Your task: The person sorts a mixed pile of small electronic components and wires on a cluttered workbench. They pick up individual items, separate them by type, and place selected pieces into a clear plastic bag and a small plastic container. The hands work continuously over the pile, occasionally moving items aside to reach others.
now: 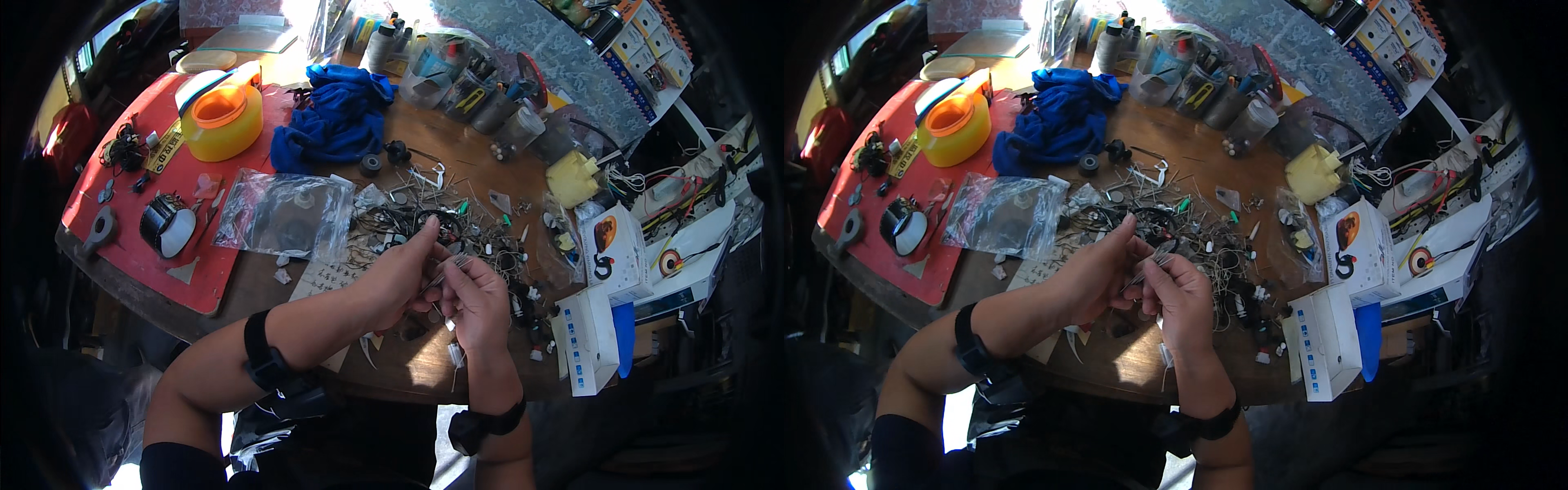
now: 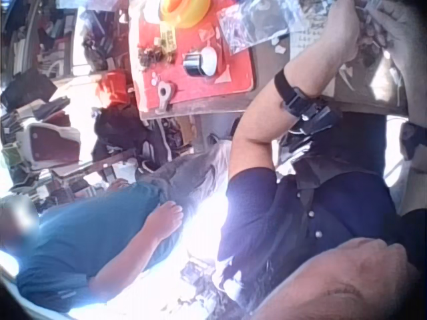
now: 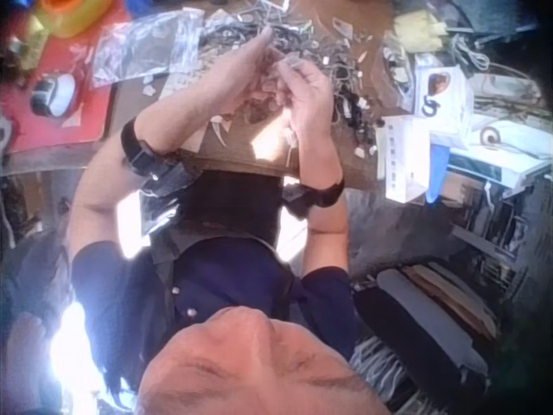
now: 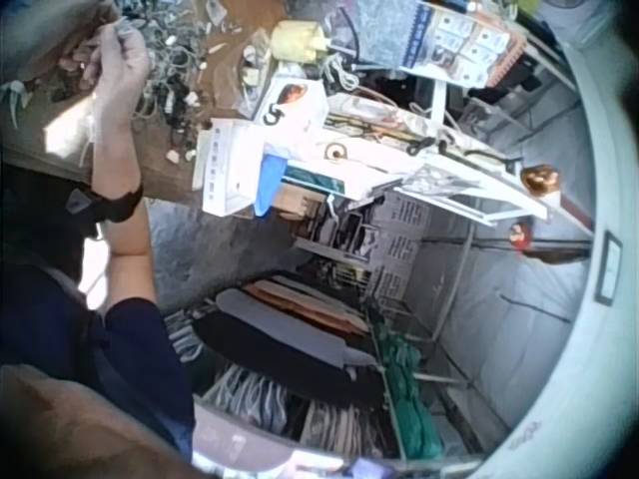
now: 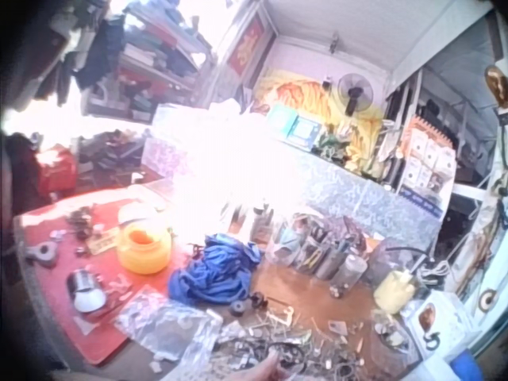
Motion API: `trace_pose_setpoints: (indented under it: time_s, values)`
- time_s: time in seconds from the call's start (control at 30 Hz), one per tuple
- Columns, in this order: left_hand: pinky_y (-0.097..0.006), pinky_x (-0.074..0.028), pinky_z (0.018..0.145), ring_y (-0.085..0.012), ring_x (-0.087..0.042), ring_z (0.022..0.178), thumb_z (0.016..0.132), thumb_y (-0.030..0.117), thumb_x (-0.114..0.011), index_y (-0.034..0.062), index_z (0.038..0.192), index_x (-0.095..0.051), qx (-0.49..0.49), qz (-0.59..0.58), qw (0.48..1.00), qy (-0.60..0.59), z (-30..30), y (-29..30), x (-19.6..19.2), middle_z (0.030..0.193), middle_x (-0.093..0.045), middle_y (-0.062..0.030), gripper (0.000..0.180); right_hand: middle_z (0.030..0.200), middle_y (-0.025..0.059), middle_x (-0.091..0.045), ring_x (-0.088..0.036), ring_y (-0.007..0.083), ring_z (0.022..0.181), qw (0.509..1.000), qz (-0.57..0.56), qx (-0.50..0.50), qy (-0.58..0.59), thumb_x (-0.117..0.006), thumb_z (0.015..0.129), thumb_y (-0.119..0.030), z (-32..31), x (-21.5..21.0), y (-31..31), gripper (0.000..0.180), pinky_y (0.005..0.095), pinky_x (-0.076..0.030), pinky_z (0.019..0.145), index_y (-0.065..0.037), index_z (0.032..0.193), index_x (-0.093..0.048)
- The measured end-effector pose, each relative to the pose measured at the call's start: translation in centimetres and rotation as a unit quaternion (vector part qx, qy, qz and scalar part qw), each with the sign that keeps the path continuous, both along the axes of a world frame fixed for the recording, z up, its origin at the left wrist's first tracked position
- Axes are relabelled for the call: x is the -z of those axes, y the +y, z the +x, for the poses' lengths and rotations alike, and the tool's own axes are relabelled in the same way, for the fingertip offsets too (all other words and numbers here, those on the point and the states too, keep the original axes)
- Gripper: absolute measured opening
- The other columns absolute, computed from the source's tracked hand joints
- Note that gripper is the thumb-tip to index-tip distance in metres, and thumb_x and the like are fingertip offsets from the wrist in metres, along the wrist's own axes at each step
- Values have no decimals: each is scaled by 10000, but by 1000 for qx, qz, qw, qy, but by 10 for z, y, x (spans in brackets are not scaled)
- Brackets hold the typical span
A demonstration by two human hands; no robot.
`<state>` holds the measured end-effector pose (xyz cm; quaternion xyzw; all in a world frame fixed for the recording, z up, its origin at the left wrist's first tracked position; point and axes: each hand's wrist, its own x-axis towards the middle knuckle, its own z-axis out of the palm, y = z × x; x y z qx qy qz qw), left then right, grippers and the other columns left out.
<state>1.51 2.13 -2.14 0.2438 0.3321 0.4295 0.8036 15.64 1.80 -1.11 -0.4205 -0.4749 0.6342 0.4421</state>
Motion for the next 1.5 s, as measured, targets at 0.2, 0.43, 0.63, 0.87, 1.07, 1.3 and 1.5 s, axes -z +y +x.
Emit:
trace_pose_setpoints:
  time_s: [0.2,0.43,0.63,0.87,1.07,1.3,1.5]
  values:
    - [-263,-405,528,-145,-503,597,919,579,-284,5,983,-500,1,-5,1000,-14,1,1,-2,740,-525,-74,617,623,7,-522,-451,71,479,998,48,27,37,-542,905,-138,3,-2,4,138,189,-366,454,-26,826,-562]
    - [-271,-416,525,-158,-516,596,928,563,-272,-17,966,-504,14,25,1000,8,-1,0,-7,731,-528,-88,626,624,14,-511,-450,83,484,995,69,38,68,-534,910,-143,5,-2,4,140,200,-364,457,-18,856,-565]
    - [-251,-329,511,-118,-441,577,946,539,-253,40,921,-532,-1,56,998,2,-2,0,0,717,-506,-30,572,616,15,-506,-439,86,478,990,71,64,99,-534,906,-137,9,-3,6,140,202,-355,456,-7,878,-574]
    - [-213,-289,476,-89,-376,527,952,488,-338,61,865,-538,-55,81,994,57,-8,2,19,668,-477,-5,479,575,-19,-502,-435,52,447,989,-27,-131,-62,-539,891,-133,14,-5,5,140,182,-319,416,-10,907,-603]
    - [-222,-324,498,-89,-404,538,956,423,-382,46,870,-562,-97,52,994,1,-12,2,2,652,-479,8,427,560,-3,-503,-417,57,410,975,-24,-179,-126,-517,885,-102,14,-2,4,154,194,-285,378,-35,748,-536]
    - [-342,-444,555,-224,-574,607,843,216,-585,22,787,-597,26,363,720,591,-33,-13,-30,634,-576,-130,202,543,-8,-491,-391,45,399,991,8,-112,-74,-584,865,-132,16,4,9,182,190,-281,374,-44,714,-531]
    - [-367,-494,699,-313,-619,782,719,232,-668,42,801,-612,201,331,589,709,-17,-28,-33,754,-624,-152,215,543,-8,-491,-404,46,400,993,23,-100,-62,-584,866,-127,14,8,8,190,187,-290,369,-47,703,-529]
